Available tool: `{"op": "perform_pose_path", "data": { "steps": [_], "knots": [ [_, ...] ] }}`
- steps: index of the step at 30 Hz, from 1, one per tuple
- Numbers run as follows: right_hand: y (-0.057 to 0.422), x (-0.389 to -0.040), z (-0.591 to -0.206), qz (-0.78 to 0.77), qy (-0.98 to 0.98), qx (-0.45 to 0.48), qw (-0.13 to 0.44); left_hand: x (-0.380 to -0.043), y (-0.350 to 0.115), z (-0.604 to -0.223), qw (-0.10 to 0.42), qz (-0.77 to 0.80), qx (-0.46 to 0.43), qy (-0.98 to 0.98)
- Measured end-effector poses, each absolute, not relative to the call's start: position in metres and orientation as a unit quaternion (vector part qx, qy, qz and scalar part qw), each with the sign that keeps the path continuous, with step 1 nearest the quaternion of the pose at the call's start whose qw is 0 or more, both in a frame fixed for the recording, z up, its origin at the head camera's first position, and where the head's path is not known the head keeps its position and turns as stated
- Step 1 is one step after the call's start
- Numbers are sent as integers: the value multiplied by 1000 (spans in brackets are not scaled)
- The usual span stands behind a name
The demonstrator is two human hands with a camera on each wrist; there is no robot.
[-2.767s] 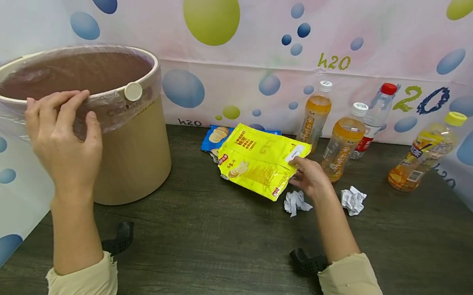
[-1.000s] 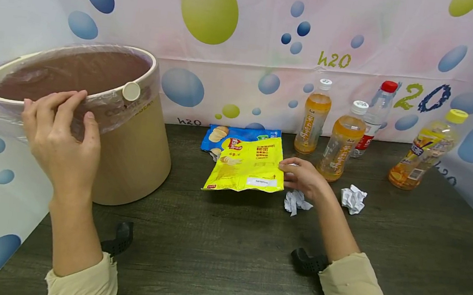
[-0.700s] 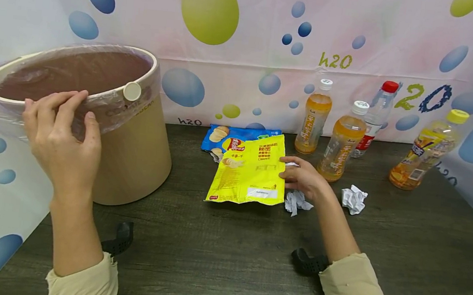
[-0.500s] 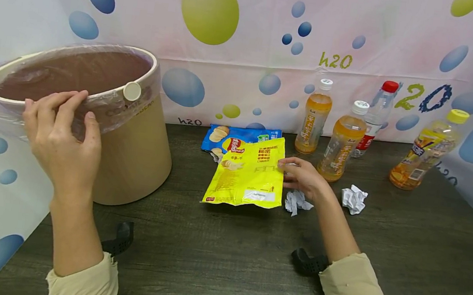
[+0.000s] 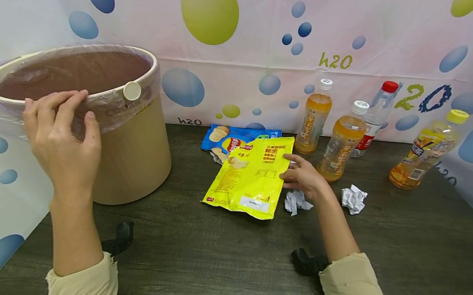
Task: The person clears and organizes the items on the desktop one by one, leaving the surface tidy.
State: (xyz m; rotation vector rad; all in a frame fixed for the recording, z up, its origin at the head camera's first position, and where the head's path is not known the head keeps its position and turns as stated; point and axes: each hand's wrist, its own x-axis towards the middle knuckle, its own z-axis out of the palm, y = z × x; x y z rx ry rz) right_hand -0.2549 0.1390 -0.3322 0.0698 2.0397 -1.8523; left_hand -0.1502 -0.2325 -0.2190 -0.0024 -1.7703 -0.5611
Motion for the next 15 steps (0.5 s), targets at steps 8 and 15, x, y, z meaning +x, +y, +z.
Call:
{"op": "perform_pose_path", "data": {
  "steps": [8,15],
  "knots": [
    [138,-252,-331,-644,747,28,165,-151,-235,-220,596,-240,1,-766],
    [138,-250,-324,-679,724,36,114,-156,-240,-223,597,-230,-2,-768]
  ]
}}
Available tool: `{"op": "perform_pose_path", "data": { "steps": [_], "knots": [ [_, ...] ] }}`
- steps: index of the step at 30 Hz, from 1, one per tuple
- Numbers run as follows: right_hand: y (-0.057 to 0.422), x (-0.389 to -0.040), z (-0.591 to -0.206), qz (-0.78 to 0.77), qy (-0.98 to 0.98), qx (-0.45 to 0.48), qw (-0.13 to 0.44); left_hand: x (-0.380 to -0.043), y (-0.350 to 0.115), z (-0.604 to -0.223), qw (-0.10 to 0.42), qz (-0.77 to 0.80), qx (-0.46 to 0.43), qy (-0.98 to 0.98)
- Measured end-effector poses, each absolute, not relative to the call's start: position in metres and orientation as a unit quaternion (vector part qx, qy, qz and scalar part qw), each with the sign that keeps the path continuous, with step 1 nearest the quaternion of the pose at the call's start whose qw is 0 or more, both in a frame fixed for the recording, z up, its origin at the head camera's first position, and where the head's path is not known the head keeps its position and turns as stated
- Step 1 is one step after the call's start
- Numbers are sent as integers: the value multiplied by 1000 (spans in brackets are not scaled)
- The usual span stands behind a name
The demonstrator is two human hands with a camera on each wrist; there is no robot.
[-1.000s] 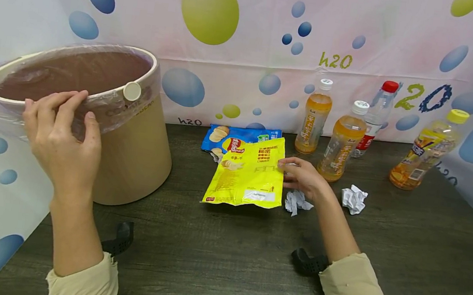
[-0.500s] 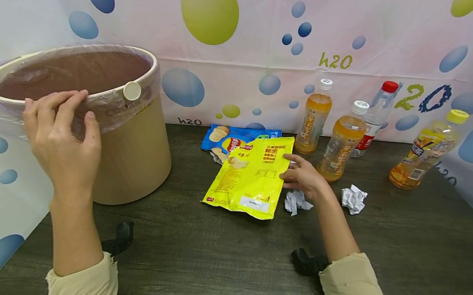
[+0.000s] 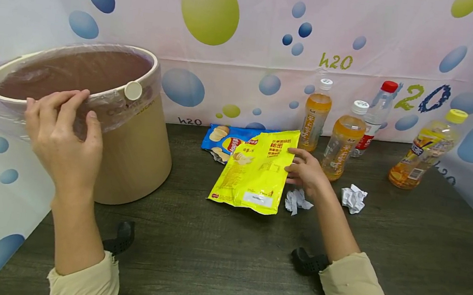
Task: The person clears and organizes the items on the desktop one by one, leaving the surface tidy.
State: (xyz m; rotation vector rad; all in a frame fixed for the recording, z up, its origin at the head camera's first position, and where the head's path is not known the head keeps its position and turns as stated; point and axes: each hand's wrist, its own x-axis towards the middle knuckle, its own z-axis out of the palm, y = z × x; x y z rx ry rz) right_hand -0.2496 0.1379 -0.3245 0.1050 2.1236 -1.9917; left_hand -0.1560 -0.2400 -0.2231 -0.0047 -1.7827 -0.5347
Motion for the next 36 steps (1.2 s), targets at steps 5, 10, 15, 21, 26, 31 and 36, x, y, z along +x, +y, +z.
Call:
{"op": "perform_pose_path", "data": {
  "steps": [5,10,15,21,26,31,36],
  "knots": [
    [135,-247,-315,-715,694,27,79,-153,-236,-221,600,-239,-3,-764],
    [130,-242,-300,-759,650,21,42,-154,-237,-222,603,-238,-7,-761],
    [125,-236,-286,-790,613,8,17,-155,-238,-222,606,-239,-10,-759],
    [118,-227,-269,-819,574,1,-2,-156,-240,-223,607,-238,-13,-758],
    [114,-223,-255,-841,541,-2,-14,-156,-240,-223,608,-238,-13,-757],
    [108,-222,-244,-842,539,-10,-30,-156,-240,-224,607,-239,-14,-758],
    [102,-221,-235,-839,543,-18,-42,-156,-242,-224,606,-239,-17,-759]
  ]
}}
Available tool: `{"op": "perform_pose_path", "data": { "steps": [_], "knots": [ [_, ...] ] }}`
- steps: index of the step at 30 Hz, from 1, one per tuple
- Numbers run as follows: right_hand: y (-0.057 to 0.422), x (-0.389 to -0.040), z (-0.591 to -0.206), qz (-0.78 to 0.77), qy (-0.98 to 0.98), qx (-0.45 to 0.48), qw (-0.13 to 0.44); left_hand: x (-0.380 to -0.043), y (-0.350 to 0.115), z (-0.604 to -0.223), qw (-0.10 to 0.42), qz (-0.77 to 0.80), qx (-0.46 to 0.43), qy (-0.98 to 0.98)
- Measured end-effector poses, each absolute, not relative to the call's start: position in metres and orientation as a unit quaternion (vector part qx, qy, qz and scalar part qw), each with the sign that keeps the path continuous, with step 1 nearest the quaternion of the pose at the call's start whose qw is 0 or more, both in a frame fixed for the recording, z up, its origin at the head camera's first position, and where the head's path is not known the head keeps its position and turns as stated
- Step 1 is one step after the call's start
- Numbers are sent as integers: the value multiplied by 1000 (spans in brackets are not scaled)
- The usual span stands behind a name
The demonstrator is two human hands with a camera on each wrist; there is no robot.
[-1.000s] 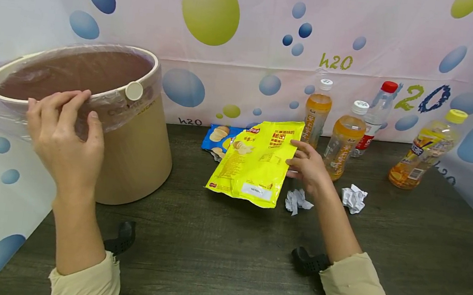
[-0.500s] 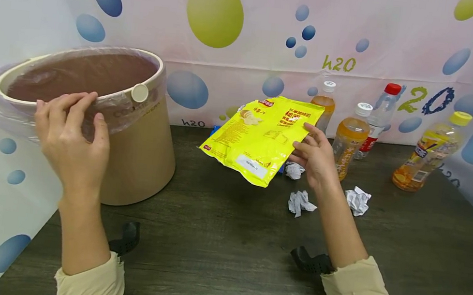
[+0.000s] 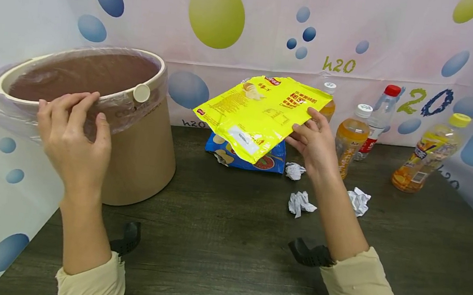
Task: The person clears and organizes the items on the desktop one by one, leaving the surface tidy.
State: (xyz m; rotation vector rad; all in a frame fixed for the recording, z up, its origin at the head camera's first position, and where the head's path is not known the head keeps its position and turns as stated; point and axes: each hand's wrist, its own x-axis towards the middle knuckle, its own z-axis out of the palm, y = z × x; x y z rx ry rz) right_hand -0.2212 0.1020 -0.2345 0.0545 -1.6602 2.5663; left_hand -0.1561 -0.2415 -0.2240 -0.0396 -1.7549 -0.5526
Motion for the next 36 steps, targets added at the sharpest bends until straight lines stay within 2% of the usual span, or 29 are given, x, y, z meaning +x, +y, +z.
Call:
{"op": "perform_pose_path", "data": {
  "steps": [20,36],
  "knots": [
    [66,-219,-204,862,-495,55,99,-158,-242,-226,603,-237,-16,-762],
    [29,-221,-180,892,-434,80,97,-157,-241,-225,605,-239,-12,-759]
  ]
}}
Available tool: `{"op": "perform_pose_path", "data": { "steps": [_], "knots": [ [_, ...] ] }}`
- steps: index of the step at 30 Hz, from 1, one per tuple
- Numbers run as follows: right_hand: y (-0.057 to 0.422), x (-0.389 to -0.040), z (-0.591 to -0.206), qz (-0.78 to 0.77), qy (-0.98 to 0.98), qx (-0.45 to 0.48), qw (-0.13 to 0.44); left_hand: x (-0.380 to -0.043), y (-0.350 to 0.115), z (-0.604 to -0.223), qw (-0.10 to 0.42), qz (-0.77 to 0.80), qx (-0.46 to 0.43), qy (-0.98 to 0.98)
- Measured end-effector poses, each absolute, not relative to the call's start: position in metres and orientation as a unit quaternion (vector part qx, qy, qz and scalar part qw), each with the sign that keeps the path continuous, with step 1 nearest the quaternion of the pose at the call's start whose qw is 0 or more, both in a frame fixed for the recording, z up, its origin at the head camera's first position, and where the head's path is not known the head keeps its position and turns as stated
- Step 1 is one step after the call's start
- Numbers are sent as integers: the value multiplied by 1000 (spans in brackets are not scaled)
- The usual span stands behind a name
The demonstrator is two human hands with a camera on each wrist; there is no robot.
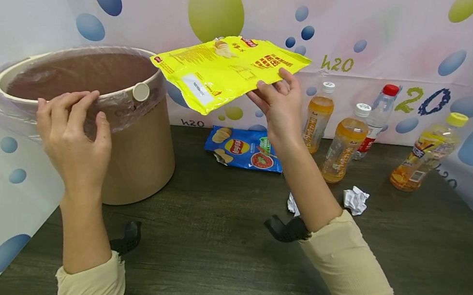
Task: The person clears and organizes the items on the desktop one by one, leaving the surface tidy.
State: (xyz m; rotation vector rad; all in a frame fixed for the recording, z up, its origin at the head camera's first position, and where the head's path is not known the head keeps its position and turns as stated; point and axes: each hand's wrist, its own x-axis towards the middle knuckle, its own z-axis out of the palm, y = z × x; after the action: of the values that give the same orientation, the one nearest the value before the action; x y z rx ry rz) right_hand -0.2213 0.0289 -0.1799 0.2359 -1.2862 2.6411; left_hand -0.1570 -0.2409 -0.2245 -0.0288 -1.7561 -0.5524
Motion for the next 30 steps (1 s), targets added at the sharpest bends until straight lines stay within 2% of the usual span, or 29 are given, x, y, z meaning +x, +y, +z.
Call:
{"op": "perform_pose_path", "data": {
  "steps": [17,30],
  "knots": [
    [-24,-234,-163,887,-446,72,99,-155,-244,-224,596,-239,-6,-766],
    [-55,-239,-164,855,-485,97,156,-156,-244,-224,584,-237,-7,-776]
  ]
}}
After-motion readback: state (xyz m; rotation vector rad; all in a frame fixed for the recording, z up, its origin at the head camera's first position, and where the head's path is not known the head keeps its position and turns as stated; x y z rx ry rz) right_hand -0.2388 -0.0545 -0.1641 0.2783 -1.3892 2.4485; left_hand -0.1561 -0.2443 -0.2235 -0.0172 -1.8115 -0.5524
